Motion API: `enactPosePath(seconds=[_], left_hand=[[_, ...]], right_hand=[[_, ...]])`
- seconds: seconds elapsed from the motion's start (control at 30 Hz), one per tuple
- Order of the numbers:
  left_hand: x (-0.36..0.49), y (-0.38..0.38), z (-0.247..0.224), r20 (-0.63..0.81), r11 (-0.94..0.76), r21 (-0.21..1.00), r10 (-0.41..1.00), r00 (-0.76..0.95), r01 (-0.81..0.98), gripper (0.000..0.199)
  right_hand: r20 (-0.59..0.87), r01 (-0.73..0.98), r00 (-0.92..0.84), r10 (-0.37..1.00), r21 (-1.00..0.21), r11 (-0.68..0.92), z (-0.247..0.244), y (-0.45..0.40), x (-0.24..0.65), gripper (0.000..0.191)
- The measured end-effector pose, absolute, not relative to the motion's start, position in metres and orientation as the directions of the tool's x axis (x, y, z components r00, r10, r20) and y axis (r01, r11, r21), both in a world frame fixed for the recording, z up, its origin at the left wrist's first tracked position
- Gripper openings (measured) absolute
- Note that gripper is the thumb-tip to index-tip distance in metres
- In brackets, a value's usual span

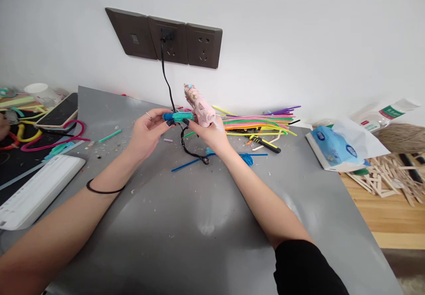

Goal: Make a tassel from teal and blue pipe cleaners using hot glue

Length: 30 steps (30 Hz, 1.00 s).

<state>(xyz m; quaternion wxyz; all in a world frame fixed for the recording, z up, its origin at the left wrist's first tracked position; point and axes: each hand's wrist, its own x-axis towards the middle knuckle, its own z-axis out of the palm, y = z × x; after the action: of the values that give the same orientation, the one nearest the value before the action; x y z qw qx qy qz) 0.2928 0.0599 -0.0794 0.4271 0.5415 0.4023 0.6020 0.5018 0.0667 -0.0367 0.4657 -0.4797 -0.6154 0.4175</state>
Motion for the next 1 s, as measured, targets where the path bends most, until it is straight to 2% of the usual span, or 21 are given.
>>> enactPosePath(seconds=[0.3, 1.0], left_hand=[[0.2919, 0.0603, -0.0795, 0.313, -0.315, 0.947, 0.949, -0.039, -0.067, 0.044], [0.2909, 0.0577, -0.0756, 0.311, -0.311, 0.95, 0.95, -0.019, -0.033, 0.045]], right_hand=[[0.153, 0.098, -0.1, 0.983, -0.982, 0.162, -0.0401, 0.068, 0.5028, 0.052], [0.198, 0.004, -0.117, 0.973, -0.98, 0.2, -0.0416, 0.0684, 0.5038, 0.056]])
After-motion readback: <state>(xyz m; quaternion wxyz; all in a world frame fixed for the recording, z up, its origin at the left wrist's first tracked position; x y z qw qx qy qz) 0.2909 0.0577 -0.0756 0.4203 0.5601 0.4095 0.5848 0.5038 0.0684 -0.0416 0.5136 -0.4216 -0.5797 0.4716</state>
